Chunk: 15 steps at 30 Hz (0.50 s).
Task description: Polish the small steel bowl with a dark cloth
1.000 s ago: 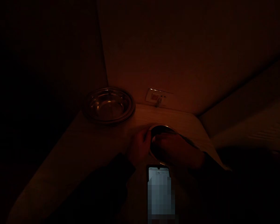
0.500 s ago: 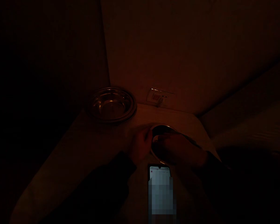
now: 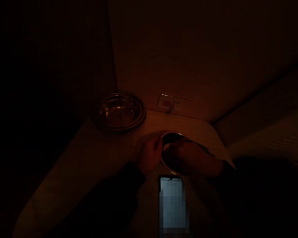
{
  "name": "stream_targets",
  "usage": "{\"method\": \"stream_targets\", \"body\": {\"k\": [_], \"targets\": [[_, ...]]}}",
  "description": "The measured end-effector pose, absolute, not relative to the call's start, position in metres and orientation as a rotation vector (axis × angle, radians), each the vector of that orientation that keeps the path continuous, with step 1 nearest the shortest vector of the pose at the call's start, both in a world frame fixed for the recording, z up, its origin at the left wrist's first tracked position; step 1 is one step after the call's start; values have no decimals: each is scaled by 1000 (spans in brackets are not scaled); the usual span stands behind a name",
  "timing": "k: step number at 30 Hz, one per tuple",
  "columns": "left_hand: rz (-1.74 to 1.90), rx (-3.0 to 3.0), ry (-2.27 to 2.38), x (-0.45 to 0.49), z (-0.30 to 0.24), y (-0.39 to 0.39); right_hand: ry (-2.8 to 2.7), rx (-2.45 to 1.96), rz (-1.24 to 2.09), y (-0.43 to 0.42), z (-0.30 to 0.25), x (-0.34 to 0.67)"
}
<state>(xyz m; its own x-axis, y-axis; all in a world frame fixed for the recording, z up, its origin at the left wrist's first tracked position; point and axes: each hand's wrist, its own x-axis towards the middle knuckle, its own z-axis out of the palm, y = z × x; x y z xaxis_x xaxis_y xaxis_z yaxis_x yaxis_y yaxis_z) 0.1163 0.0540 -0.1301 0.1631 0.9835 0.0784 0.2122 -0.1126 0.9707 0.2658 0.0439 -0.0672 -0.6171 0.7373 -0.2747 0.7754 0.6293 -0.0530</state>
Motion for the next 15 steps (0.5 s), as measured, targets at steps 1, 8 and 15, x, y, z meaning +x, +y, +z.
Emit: {"method": "stream_targets", "body": {"k": [1,8,15], "targets": [[1050,1527,1206,116,-131,54,2641,1270,-213,46,-69,265],[1090,1538,1177,116,-135,55,2678,1211,-206,49,-68,260],[1076,1560,1197,116,-133,55,2713,1264,-205,47,-71,262]]}}
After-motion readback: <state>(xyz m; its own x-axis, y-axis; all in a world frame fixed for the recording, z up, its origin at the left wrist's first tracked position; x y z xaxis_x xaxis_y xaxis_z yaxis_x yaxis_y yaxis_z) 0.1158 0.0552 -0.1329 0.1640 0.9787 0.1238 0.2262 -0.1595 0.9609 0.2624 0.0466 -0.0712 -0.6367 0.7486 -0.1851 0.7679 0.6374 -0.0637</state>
